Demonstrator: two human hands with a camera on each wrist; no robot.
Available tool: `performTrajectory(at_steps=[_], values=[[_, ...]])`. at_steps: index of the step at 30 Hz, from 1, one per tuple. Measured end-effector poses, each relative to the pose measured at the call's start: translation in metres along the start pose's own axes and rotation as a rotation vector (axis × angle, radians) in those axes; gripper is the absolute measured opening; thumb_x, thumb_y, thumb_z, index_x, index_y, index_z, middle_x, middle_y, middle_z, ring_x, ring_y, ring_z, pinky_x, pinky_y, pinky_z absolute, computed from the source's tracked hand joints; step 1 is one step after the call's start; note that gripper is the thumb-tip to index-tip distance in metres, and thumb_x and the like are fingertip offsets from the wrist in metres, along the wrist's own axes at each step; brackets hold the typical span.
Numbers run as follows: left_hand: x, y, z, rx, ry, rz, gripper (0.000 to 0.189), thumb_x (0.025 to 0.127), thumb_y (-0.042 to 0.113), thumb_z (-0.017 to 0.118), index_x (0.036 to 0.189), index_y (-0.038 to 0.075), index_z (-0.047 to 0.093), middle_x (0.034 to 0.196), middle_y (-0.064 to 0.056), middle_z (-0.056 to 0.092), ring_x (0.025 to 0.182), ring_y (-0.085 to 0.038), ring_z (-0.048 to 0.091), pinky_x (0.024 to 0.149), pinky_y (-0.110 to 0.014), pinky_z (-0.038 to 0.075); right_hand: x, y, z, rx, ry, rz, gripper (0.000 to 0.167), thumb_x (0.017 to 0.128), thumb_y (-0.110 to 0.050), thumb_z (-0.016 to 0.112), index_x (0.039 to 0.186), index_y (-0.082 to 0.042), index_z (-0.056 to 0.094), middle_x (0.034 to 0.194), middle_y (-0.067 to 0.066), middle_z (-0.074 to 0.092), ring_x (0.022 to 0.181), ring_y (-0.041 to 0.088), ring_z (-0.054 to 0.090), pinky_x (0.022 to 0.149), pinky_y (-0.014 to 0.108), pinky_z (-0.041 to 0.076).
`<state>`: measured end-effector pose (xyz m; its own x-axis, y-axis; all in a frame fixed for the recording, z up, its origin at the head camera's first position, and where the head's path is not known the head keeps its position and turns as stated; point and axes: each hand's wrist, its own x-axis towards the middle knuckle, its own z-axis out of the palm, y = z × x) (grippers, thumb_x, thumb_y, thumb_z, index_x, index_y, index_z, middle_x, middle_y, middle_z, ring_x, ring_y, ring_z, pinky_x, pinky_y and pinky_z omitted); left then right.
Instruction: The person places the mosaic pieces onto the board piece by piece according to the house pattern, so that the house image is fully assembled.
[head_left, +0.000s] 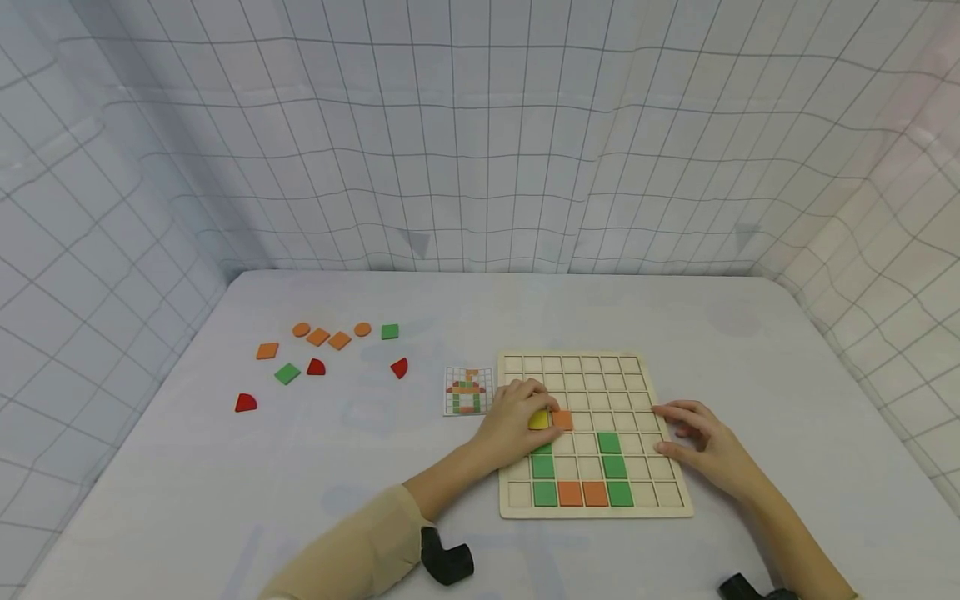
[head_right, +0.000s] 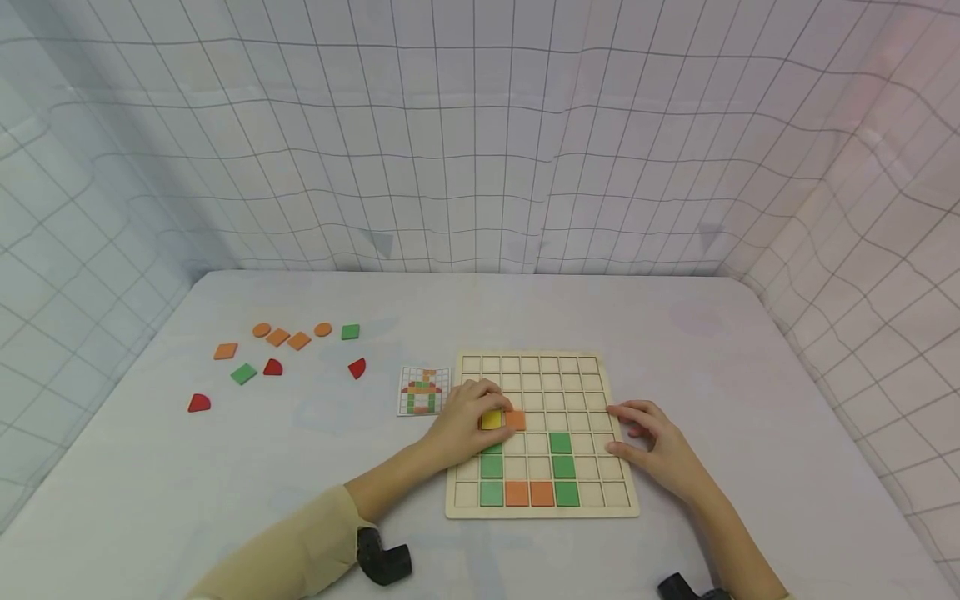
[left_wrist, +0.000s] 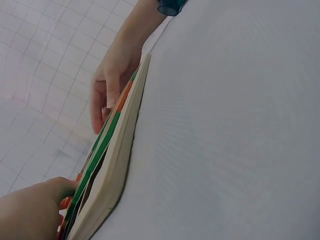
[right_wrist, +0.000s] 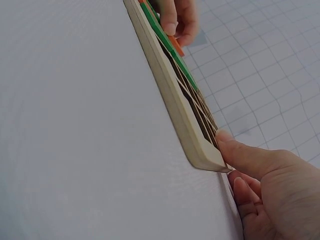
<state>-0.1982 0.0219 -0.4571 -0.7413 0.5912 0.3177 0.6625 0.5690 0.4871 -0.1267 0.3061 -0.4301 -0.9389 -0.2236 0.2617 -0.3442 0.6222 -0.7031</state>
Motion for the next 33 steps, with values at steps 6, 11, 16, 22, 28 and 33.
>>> performTrajectory(at_steps=[6, 11, 16, 22, 28, 33], values=[[-0.001, -0.002, -0.001, -0.030, 0.018, 0.008, 0.020, 0.080, 0.030, 0.070, 0.094, 0.017, 0.067, 0.101, 0.003, 0.053, 0.092, -0.014, 0.046, 0.084, -0.035, 0.036, 0.000, 0.003, 0.001, -0.010, -0.002, 0.002, 0.045, 0.074, 0.003, 0.071, 0.117, 0.006, 0.057, 0.114, 0.015, 0.049, 0.090, 0.004, 0.049, 0.077, 0.008, 0.037], [-0.002, -0.002, -0.002, -0.060, 0.043, 0.018, 0.019, 0.078, 0.028, 0.071, 0.093, 0.016, 0.069, 0.099, 0.002, 0.054, 0.090, -0.014, 0.046, 0.083, -0.035, 0.036, -0.001, 0.020, 0.004, -0.010, 0.002, 0.001, 0.047, 0.074, 0.001, 0.072, 0.119, 0.003, 0.057, 0.116, 0.012, 0.048, 0.092, 0.002, 0.049, 0.077, 0.007, 0.036], [-0.002, -0.001, -0.003, -0.089, 0.061, 0.022, 0.018, 0.077, 0.025, 0.072, 0.092, 0.014, 0.070, 0.098, 0.001, 0.055, 0.091, -0.015, 0.046, 0.083, -0.036, 0.036, -0.002, 0.033, 0.005, -0.003, 0.000, 0.000, 0.048, 0.075, -0.006, 0.073, 0.120, -0.003, 0.057, 0.117, 0.007, 0.048, 0.094, -0.001, 0.048, 0.078, 0.007, 0.036], [-0.001, -0.002, -0.002, -0.107, 0.065, 0.021, 0.018, 0.077, 0.025, 0.072, 0.092, 0.015, 0.070, 0.097, 0.001, 0.055, 0.091, -0.015, 0.047, 0.083, -0.036, 0.036, -0.002, 0.034, 0.004, 0.004, 0.002, -0.003, 0.048, 0.075, -0.007, 0.073, 0.120, -0.004, 0.058, 0.117, 0.006, 0.048, 0.092, 0.000, 0.048, 0.077, 0.007, 0.036], [0.003, -0.006, -0.013, -0.134, 0.089, -0.004, 0.022, 0.078, 0.022, 0.071, 0.097, 0.012, 0.068, 0.099, -0.002, 0.054, 0.090, -0.018, 0.047, 0.086, -0.041, 0.036, -0.002, 0.033, 0.004, 0.025, -0.001, -0.011, 0.047, 0.076, -0.007, 0.073, 0.120, -0.003, 0.057, 0.117, 0.007, 0.048, 0.096, -0.001, 0.047, 0.078, 0.007, 0.036], [0.000, -0.027, -0.036, -0.153, 0.171, -0.073, 0.025, 0.077, 0.021, 0.072, 0.098, 0.008, 0.068, 0.099, -0.005, 0.055, 0.094, -0.022, 0.047, 0.089, -0.047, 0.032, -0.002, 0.033, 0.004, 0.030, 0.000, -0.013, 0.047, 0.076, -0.007, 0.073, 0.120, -0.002, 0.057, 0.116, 0.007, 0.048, 0.096, -0.001, 0.047, 0.078, 0.007, 0.036]])
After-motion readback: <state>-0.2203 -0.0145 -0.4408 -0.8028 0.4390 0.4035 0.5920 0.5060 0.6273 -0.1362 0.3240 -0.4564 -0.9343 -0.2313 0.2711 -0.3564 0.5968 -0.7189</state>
